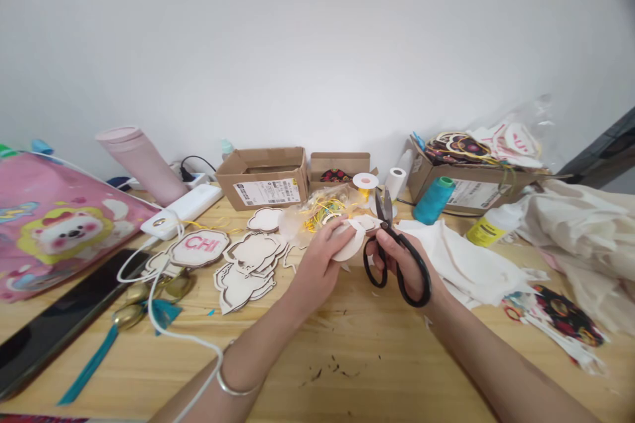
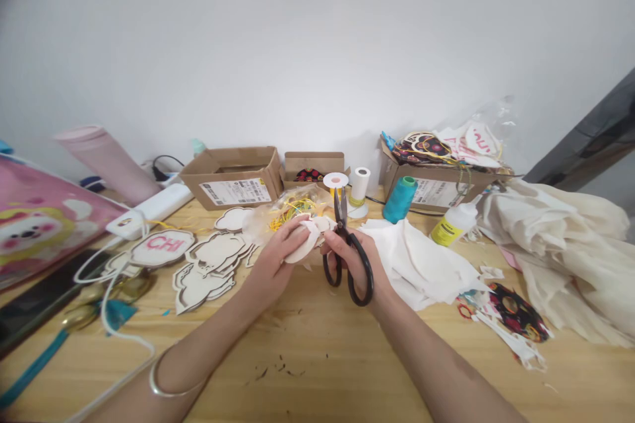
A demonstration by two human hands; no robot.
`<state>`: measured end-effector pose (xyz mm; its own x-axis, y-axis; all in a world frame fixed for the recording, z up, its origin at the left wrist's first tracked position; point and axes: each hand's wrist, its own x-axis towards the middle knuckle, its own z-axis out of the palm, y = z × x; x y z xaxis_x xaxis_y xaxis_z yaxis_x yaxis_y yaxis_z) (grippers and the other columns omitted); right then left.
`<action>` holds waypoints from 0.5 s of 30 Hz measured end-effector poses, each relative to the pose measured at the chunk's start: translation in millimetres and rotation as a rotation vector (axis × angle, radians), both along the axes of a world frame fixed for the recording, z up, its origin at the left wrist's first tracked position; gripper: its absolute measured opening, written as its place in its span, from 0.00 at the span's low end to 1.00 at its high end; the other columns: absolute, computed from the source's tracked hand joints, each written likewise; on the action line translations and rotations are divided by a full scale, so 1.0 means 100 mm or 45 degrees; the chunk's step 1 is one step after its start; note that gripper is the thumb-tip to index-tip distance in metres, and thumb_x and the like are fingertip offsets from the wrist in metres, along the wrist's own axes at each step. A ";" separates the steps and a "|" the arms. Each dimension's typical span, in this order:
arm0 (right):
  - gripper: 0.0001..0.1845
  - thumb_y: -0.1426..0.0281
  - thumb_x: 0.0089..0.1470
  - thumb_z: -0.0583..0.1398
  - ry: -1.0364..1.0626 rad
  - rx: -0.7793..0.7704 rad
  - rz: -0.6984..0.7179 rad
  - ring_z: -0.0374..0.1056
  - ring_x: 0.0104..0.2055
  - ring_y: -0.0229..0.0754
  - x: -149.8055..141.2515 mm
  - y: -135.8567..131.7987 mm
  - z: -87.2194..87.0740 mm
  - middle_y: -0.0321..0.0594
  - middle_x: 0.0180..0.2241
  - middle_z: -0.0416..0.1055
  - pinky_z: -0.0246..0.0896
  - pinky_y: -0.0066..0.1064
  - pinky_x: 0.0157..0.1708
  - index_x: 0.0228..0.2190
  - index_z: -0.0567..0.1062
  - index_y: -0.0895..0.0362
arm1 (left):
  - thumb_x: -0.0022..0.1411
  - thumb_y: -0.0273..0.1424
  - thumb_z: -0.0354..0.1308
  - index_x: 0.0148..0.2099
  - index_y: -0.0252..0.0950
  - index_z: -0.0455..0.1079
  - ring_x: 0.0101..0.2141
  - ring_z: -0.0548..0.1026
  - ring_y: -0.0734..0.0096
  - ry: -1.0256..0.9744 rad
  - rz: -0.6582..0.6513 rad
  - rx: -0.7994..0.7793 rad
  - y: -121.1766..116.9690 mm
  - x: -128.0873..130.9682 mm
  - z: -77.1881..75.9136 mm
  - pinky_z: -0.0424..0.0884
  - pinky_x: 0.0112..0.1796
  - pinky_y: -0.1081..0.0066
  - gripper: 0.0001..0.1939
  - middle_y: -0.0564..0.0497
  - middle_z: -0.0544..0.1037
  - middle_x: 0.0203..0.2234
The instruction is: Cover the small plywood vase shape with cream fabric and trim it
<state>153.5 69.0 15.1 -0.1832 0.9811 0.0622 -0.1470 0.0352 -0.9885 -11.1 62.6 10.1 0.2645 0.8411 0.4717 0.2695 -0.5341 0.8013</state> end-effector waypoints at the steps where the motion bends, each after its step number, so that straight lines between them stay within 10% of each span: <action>1: 0.16 0.59 0.46 0.58 0.027 -0.020 -0.009 0.57 0.16 0.32 0.00 0.01 -0.01 0.32 0.14 0.62 0.53 0.24 0.16 0.21 0.69 0.60 | 0.54 0.21 0.47 0.50 0.42 0.66 0.54 0.56 0.62 0.090 -0.006 0.046 0.00 -0.01 -0.02 0.49 0.53 0.61 0.22 0.46 0.60 0.54; 8: 0.10 0.67 0.42 0.62 0.231 -0.155 -0.060 0.59 0.17 0.32 0.02 0.05 -0.05 0.31 0.17 0.63 0.55 0.23 0.17 0.23 0.67 0.59 | 0.49 0.17 0.48 0.51 0.43 0.63 0.55 0.52 0.56 0.339 -0.068 0.193 -0.05 0.00 -0.02 0.49 0.52 0.54 0.28 0.44 0.54 0.56; 15: 0.14 0.66 0.41 0.62 0.105 -0.094 -0.075 0.58 0.16 0.32 0.04 0.06 -0.06 0.30 0.14 0.63 0.55 0.23 0.15 0.32 0.70 0.61 | 0.52 0.25 0.52 0.55 0.42 0.59 0.52 0.60 0.56 -0.212 -0.183 -0.338 -0.04 0.02 -0.02 0.57 0.49 0.59 0.26 0.46 0.61 0.53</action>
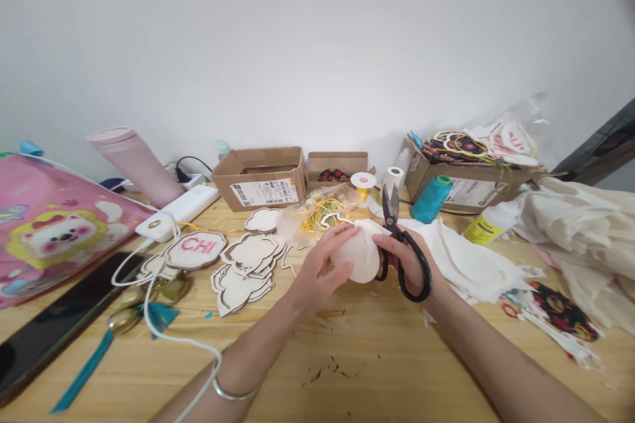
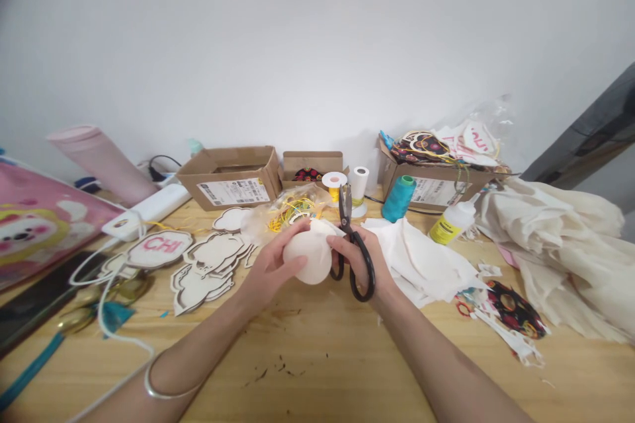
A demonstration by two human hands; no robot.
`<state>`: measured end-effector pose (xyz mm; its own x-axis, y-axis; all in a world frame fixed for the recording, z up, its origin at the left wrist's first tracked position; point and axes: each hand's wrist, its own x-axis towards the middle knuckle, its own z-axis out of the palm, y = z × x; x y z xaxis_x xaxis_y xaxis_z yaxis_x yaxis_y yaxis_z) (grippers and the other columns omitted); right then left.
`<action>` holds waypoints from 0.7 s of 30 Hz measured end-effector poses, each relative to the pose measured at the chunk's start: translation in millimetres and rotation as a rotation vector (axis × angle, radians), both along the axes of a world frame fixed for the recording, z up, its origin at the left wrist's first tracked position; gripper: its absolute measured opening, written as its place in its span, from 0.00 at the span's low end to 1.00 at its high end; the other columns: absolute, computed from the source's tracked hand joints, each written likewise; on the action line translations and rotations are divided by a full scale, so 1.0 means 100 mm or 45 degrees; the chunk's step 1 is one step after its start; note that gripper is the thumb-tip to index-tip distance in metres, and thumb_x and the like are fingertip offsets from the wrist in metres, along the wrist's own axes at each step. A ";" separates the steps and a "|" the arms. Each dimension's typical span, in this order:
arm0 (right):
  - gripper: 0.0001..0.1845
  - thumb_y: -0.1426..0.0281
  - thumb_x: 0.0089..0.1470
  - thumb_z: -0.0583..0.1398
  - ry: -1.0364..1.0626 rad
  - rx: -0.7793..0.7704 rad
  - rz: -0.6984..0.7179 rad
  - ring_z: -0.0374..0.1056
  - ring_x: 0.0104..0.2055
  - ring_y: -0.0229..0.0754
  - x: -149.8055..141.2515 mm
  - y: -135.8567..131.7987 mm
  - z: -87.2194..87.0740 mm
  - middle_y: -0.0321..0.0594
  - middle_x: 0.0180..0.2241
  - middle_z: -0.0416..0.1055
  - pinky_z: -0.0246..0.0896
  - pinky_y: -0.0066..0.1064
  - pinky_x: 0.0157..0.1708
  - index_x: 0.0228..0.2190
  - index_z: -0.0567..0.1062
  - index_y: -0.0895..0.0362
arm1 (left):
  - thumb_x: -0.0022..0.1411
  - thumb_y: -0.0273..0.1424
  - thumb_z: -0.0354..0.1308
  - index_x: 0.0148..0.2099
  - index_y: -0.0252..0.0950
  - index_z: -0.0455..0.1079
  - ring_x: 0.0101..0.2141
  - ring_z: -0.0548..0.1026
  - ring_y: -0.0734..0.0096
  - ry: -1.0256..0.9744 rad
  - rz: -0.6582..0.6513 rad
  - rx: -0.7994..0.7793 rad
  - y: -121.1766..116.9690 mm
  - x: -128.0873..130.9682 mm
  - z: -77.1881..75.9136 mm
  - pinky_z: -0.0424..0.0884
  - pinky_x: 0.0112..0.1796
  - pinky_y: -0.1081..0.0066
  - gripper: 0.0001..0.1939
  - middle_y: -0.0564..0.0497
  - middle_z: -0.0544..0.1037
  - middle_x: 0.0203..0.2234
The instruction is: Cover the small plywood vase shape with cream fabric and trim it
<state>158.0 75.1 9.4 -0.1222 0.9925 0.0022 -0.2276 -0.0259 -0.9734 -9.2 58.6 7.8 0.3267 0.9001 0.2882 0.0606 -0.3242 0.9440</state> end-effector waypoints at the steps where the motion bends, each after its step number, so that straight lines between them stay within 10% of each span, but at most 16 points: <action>1: 0.15 0.65 0.41 0.62 -0.045 0.010 0.004 0.57 0.15 0.32 -0.01 -0.01 0.01 0.30 0.14 0.62 0.54 0.23 0.15 0.32 0.70 0.61 | 0.52 0.27 0.53 0.56 0.42 0.56 0.49 0.64 0.57 -0.071 0.036 -0.117 0.01 0.01 -0.01 0.60 0.47 0.61 0.28 0.46 0.64 0.51; 13: 0.18 0.67 0.35 0.65 -0.312 0.267 -0.193 0.59 0.22 0.32 -0.08 -0.06 0.05 0.33 0.22 0.66 0.57 0.25 0.22 0.31 0.70 0.58 | 0.42 0.28 0.64 0.47 0.37 0.66 0.39 0.71 0.66 -0.370 0.334 -0.445 0.04 0.08 0.01 0.67 0.38 0.72 0.26 0.49 0.74 0.41; 21: 0.17 0.65 0.39 0.63 -0.293 0.157 -0.179 0.55 0.19 0.30 -0.02 -0.02 0.08 0.32 0.21 0.64 0.53 0.23 0.18 0.33 0.69 0.59 | 0.41 0.26 0.65 0.40 0.34 0.69 0.28 0.72 0.74 -0.590 0.218 -0.676 0.04 0.04 0.06 0.68 0.30 0.76 0.20 0.52 0.76 0.31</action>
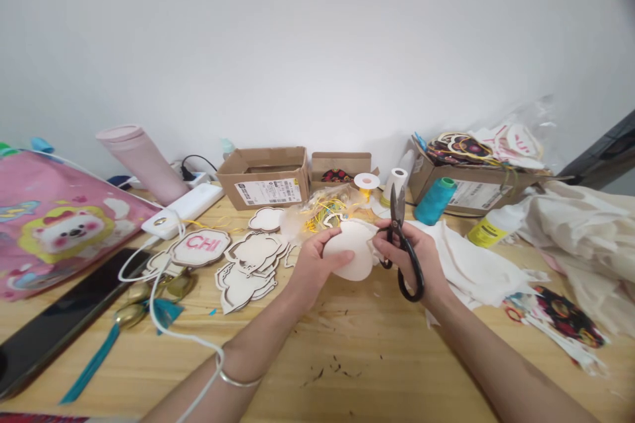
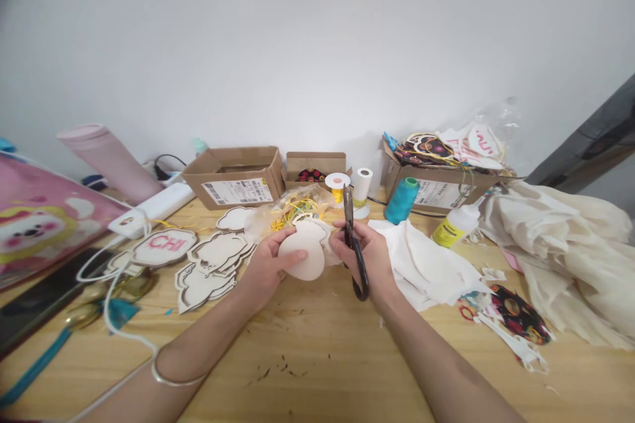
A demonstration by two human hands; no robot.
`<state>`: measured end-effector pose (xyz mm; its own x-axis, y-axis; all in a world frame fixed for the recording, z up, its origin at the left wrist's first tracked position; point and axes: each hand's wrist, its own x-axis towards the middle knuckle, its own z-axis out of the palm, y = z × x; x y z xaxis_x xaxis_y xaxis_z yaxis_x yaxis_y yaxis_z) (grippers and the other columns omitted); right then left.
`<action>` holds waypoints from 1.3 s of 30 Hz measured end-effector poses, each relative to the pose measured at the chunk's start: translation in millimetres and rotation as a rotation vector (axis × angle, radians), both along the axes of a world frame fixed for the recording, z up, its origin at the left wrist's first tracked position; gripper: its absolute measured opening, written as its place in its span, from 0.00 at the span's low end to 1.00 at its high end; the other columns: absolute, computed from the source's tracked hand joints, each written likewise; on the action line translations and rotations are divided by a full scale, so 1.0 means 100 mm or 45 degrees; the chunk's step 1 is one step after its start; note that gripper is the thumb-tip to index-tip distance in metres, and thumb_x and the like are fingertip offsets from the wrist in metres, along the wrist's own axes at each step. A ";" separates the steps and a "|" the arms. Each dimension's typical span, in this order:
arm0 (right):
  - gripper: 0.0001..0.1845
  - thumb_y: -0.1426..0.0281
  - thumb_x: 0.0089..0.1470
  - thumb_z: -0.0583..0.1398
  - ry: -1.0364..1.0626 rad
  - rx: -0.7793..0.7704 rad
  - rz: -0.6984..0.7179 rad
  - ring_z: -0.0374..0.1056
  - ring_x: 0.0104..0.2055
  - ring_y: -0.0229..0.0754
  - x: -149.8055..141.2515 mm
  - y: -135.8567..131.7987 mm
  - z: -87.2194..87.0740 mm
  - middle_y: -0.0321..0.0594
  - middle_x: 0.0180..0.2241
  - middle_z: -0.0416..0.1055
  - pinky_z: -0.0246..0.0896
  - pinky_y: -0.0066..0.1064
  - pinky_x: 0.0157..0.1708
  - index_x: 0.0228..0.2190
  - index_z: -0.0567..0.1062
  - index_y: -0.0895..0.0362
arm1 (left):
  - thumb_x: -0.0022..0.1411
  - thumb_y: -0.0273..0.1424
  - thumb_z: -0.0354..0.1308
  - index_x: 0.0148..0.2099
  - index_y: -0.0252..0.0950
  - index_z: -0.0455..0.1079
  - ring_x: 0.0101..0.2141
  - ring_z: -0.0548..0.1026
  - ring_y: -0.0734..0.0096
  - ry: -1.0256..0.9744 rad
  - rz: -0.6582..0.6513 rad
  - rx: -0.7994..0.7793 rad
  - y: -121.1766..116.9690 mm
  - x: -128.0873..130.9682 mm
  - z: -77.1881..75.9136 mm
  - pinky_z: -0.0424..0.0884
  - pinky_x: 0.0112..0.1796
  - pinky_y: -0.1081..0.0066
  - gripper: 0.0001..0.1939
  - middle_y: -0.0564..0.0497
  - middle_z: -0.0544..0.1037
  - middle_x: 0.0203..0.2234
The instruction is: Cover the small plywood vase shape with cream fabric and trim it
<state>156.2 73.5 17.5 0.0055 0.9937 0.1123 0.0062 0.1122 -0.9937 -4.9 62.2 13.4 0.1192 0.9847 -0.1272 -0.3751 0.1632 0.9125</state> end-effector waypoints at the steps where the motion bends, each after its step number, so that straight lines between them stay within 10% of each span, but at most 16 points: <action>1: 0.17 0.64 0.39 0.63 -0.017 0.000 -0.003 0.55 0.19 0.30 0.01 0.01 0.01 0.32 0.20 0.63 0.52 0.23 0.18 0.33 0.69 0.59 | 0.41 0.26 0.65 0.40 0.34 0.69 0.27 0.72 0.75 -0.029 -0.002 -0.027 0.00 -0.01 0.02 0.67 0.28 0.77 0.20 0.52 0.76 0.30; 18: 0.17 0.59 0.49 0.54 -0.703 0.043 0.682 0.45 0.19 0.30 0.04 -0.14 0.08 0.30 0.16 0.50 0.38 0.23 0.16 0.21 0.69 0.61 | 0.46 0.24 0.60 0.36 0.36 0.68 0.23 0.73 0.75 -0.446 0.171 -0.033 0.08 -0.18 0.19 0.70 0.24 0.75 0.12 0.54 0.75 0.24; 39: 0.16 0.61 0.46 0.57 -0.488 -0.035 0.596 0.47 0.15 0.29 -0.04 -0.18 0.13 0.29 0.13 0.51 0.39 0.22 0.13 0.18 0.67 0.60 | 0.48 0.26 0.60 0.38 0.36 0.67 0.24 0.72 0.77 -0.404 0.048 -0.048 0.05 -0.10 0.14 0.69 0.26 0.77 0.12 0.55 0.75 0.26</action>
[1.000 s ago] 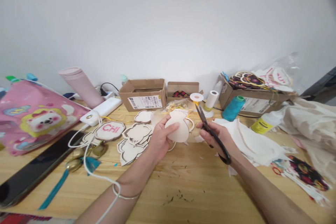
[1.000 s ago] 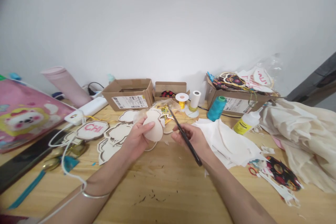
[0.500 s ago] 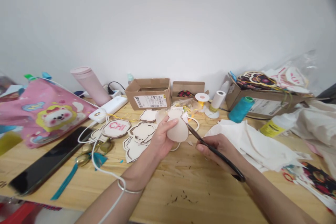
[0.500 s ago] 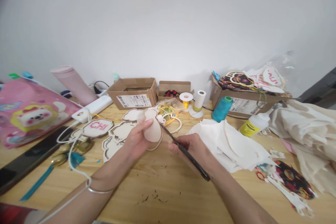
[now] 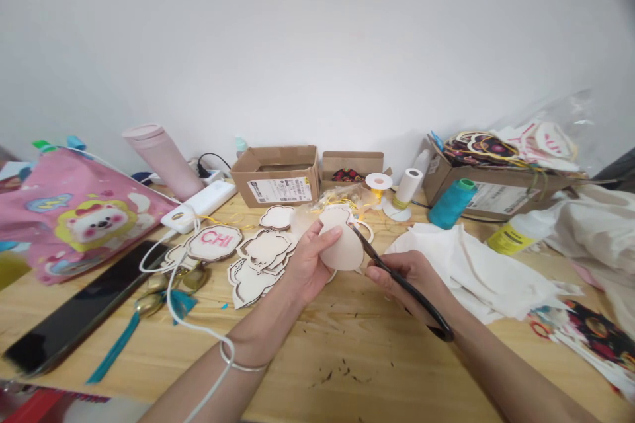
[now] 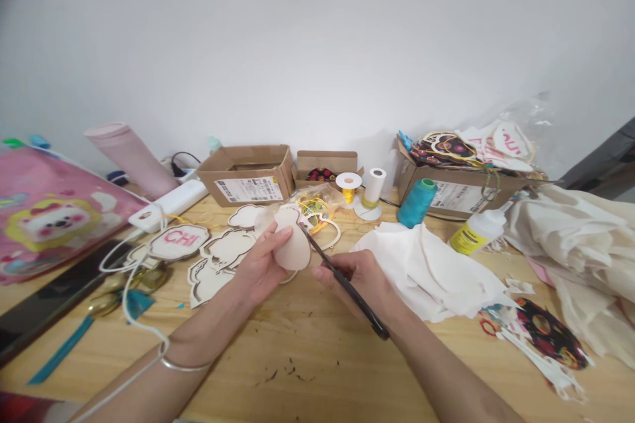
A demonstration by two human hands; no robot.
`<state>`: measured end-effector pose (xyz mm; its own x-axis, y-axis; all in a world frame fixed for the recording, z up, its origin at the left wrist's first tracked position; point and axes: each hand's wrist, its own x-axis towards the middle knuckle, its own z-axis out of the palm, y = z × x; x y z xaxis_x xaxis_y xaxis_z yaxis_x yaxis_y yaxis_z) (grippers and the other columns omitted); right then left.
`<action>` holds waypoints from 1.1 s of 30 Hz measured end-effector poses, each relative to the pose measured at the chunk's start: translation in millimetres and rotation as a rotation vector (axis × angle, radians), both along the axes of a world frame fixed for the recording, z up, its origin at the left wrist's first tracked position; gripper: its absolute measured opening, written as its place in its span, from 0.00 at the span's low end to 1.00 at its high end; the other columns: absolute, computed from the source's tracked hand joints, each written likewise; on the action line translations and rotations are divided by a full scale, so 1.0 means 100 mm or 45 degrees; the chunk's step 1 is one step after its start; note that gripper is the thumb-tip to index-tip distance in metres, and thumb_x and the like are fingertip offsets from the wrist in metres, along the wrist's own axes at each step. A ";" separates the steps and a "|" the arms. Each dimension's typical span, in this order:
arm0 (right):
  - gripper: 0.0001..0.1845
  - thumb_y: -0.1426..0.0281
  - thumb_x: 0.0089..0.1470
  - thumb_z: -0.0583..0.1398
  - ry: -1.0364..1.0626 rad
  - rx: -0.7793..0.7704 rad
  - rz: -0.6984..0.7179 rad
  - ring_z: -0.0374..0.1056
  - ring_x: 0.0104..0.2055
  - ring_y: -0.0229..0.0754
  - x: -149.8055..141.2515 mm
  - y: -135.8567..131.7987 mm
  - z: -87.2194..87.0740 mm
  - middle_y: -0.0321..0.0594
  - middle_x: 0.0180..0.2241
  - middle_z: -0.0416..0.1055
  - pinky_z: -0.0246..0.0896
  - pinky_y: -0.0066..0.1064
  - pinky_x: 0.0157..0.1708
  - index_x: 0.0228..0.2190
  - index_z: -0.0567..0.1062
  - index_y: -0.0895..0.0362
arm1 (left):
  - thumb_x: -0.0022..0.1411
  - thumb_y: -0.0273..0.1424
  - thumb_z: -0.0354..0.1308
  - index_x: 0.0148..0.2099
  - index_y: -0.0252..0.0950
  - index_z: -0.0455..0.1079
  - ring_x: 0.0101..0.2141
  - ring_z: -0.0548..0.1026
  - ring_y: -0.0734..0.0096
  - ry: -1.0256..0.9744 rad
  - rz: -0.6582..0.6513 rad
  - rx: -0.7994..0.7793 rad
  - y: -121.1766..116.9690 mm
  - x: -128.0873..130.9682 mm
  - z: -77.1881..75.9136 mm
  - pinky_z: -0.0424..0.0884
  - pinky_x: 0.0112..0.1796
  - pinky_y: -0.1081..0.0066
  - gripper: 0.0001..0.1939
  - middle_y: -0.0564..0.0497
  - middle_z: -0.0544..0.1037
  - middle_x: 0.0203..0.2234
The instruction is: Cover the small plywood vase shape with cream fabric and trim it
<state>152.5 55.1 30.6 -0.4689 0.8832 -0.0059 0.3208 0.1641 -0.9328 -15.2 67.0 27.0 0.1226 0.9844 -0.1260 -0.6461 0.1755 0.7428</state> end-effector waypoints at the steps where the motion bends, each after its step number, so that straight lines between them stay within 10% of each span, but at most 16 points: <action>1: 0.16 0.61 0.46 0.57 0.001 -0.003 -0.002 0.47 0.15 0.29 0.00 0.00 0.00 0.29 0.13 0.51 0.39 0.22 0.13 0.18 0.67 0.60 | 0.48 0.26 0.60 0.37 0.36 0.67 0.25 0.73 0.77 -0.006 -0.003 0.000 0.00 0.00 0.00 0.69 0.26 0.77 0.11 0.55 0.75 0.26; 33: 0.16 0.62 0.45 0.57 -0.165 0.288 -0.104 0.46 0.18 0.30 0.01 0.04 -0.08 0.30 0.14 0.49 0.41 0.22 0.15 0.15 0.68 0.60 | 0.49 0.26 0.60 0.43 0.37 0.66 0.24 0.73 0.79 -0.072 -0.025 -0.025 -0.03 0.03 -0.01 0.70 0.28 0.79 0.16 0.56 0.75 0.26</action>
<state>153.2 59.5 22.8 -0.4044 0.9037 0.1407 0.4555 0.3324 -0.8258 -12.6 64.4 26.5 0.1490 0.9792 -0.1379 -0.6834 0.2028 0.7013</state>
